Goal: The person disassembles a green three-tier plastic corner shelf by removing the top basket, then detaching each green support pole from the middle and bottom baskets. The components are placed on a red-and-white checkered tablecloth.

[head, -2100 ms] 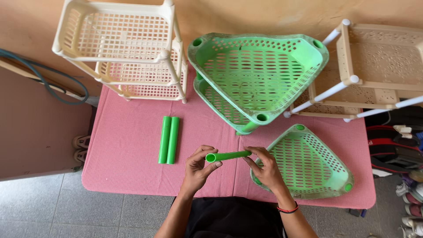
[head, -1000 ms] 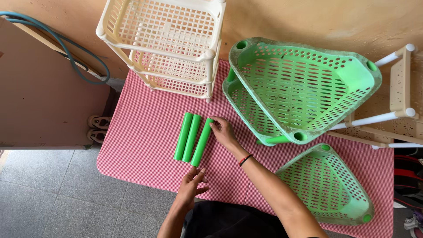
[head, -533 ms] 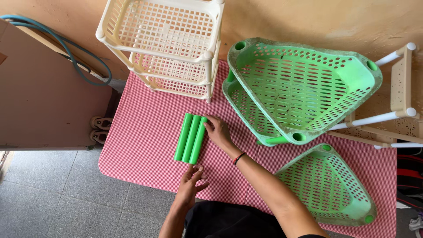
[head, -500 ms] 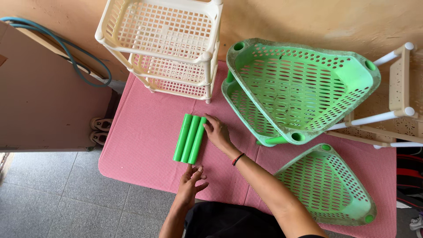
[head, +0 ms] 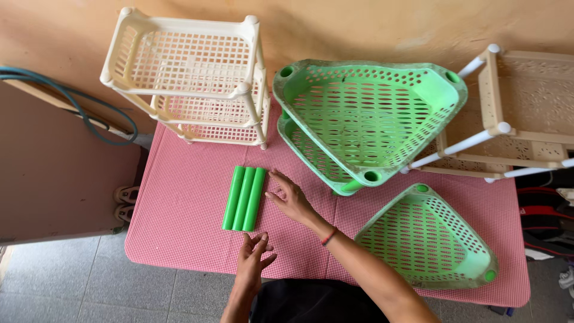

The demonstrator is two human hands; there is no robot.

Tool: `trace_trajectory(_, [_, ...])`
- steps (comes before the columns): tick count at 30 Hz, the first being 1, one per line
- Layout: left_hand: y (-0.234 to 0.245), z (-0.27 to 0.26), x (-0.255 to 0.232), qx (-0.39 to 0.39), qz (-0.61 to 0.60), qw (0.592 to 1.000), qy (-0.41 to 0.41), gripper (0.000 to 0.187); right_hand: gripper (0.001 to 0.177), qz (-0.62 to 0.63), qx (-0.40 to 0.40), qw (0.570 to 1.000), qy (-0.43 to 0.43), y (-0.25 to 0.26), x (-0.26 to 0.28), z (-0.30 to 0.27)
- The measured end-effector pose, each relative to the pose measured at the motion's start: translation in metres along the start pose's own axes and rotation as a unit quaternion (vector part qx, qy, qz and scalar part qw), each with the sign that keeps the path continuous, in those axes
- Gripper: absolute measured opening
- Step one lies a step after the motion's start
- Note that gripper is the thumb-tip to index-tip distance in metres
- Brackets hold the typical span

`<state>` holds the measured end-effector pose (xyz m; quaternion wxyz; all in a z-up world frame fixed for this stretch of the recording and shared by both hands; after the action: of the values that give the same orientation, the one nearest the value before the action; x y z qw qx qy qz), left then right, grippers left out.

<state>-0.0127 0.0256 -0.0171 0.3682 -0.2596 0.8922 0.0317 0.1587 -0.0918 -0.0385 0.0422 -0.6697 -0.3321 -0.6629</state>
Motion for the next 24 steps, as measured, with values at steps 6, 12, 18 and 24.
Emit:
trace_trajectory(6, [-0.048,-0.018,-0.025,0.024,0.122,0.981,-0.15,0.084,0.023,0.097,-0.065,0.987,0.111,0.071,0.018,-0.104])
trace_trajectory(12, [-0.121,-0.017,-0.059,0.171,0.228,0.886,-0.367,0.075,0.016,0.16,-0.27,0.945,0.089,0.143,-0.009,-0.163])
trace_trajectory(18, [-0.192,-0.025,-0.079,0.172,0.256,0.797,-0.519,0.08,0.019,0.154,-0.411,0.898,0.027,0.179,-0.013,-0.182])
trace_trajectory(24, [-0.228,-0.021,-0.086,0.16,0.242,0.813,-0.504,0.031,0.024,0.199,-0.409,0.89,0.032,0.193,0.0,-0.173])
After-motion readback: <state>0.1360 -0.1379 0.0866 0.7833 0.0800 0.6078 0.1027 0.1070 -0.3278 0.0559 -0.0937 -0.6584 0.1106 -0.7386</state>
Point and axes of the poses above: each hand's wrist, its own z-axis towards the middle knuckle, its own y-axis out of the back of the hand, x = y × z, the point moved 2 cm from there along z, towards the middle knuckle
